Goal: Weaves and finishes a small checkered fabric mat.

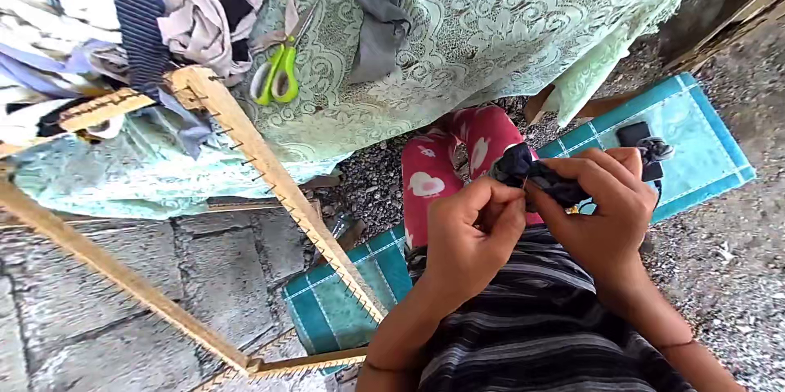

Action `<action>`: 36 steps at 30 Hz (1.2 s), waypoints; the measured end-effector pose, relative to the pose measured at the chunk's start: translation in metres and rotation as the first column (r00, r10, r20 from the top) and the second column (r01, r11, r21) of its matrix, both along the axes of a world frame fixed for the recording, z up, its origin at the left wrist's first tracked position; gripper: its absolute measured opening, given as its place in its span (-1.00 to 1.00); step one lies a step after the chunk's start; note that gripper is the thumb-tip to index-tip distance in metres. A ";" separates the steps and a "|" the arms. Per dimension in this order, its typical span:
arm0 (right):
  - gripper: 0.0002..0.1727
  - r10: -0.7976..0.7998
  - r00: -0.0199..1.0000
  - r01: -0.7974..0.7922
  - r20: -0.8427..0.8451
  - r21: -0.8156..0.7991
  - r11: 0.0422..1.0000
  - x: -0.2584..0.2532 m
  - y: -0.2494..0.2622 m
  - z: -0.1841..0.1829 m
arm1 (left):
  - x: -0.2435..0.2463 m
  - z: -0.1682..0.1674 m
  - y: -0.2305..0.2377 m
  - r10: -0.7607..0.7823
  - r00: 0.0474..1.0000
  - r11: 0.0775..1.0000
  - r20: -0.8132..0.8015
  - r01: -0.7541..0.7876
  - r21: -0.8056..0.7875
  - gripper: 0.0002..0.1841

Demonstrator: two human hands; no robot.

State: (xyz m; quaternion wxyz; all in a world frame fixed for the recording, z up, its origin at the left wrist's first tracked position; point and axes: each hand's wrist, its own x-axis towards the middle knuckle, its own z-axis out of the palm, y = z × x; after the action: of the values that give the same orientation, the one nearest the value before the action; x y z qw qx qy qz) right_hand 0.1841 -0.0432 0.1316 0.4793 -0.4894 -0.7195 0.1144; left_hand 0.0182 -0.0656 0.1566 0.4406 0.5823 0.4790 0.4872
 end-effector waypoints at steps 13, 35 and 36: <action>-0.81 0.045 0.999 -0.045 -0.001 -0.033 0.998 0.000 0.004 -0.005 | -0.005 -0.004 0.005 -0.005 1.000 1.000 -0.018 0.004 -0.020 -0.96; -0.83 0.071 0.996 -0.068 0.053 -0.041 0.997 -0.006 0.006 -0.006 | -0.014 -0.005 0.003 0.009 1.000 0.998 -0.021 -0.011 -0.059 -0.95; -0.83 0.071 0.996 -0.068 0.054 -0.042 0.997 -0.006 0.006 -0.007 | -0.014 -0.005 0.004 0.009 1.000 0.998 -0.022 -0.010 -0.056 -0.95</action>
State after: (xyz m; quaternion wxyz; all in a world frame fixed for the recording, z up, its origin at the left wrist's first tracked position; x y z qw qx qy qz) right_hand 0.1778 -0.0370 0.1250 0.4448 -0.4766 -0.7467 0.1317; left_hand 0.0044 -0.0619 0.1512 0.4493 0.5725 0.5002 0.4692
